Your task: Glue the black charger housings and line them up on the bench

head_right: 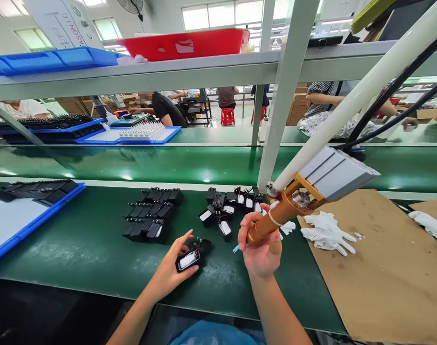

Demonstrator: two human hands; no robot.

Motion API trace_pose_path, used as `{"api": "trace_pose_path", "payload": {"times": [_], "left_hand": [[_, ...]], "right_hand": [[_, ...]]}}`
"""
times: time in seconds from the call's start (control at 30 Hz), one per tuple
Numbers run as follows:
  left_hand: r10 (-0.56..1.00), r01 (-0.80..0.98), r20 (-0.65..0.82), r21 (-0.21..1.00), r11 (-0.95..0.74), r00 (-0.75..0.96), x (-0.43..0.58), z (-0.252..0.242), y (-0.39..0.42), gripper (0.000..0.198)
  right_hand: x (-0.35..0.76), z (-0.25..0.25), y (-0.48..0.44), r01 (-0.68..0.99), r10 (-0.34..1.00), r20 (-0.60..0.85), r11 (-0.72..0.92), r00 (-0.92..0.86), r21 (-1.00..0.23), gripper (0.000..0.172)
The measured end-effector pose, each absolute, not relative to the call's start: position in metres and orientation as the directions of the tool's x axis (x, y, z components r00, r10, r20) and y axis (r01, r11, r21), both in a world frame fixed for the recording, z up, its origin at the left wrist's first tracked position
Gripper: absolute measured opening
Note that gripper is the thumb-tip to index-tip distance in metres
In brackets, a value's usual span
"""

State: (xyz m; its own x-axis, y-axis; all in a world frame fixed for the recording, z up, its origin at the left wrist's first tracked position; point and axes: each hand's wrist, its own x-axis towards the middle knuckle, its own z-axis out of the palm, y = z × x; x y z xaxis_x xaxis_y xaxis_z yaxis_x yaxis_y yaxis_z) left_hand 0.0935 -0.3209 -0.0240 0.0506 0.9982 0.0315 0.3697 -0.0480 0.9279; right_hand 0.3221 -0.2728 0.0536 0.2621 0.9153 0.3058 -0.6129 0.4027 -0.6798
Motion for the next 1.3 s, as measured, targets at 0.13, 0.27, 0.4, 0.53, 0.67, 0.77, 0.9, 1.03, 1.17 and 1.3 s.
{"api": "trace_pose_path", "payload": {"times": [0.13,0.27,0.4,0.53,0.67,0.77,0.9,1.03,1.17,1.3], "left_hand": [[0.985,0.324,0.017,0.943,-0.073,0.170,0.093,-0.023,-0.316,0.061],[0.992,0.326,0.048,0.942,-0.085,0.118,0.093,-0.029,-0.316,0.041],[0.997,0.343,0.062,0.936,-0.077,0.055,0.097,-0.035,-0.323,0.030],[0.997,0.391,0.081,0.918,-0.070,-0.012,0.108,-0.033,-0.330,0.034],[0.983,0.459,0.183,0.872,-0.168,0.012,0.122,-0.018,-0.333,0.036],[0.960,0.496,0.279,0.830,-0.256,0.028,0.129,-0.004,-0.333,0.035],[0.943,0.561,0.321,0.766,-0.313,0.088,0.133,0.009,-0.334,0.031],[0.939,0.617,0.315,0.713,-0.332,0.141,0.135,0.014,-0.336,0.033],[0.937,0.630,0.319,0.700,-0.335,0.144,0.138,0.016,-0.337,0.035],[0.942,0.621,0.302,0.713,-0.324,0.145,0.139,0.016,-0.338,0.035]], "right_hand": [[0.316,0.056,-0.274,-0.612,0.913,0.315,0.406,0.258,-0.678,0.043],[0.309,0.060,-0.275,-0.610,0.918,0.317,0.395,0.237,-0.687,0.043],[0.300,0.064,-0.278,-0.627,0.917,0.319,0.397,0.239,-0.671,0.044],[0.287,0.070,-0.283,-0.639,0.916,0.323,0.397,0.236,-0.659,0.045],[0.276,0.074,-0.288,-0.680,0.913,0.361,0.389,0.192,-0.622,0.043],[0.273,0.074,-0.290,-0.679,0.901,0.393,0.405,0.183,-0.612,0.043],[0.274,0.074,-0.291,-0.667,0.896,0.399,0.419,0.194,-0.616,0.040],[0.276,0.074,-0.291,-0.654,0.888,0.407,0.441,0.215,-0.615,0.035],[0.277,0.072,-0.291,-0.655,0.874,0.435,0.461,0.216,-0.599,0.033],[0.277,0.072,-0.292,-0.664,0.891,0.403,0.433,0.211,-0.610,0.042]]}}
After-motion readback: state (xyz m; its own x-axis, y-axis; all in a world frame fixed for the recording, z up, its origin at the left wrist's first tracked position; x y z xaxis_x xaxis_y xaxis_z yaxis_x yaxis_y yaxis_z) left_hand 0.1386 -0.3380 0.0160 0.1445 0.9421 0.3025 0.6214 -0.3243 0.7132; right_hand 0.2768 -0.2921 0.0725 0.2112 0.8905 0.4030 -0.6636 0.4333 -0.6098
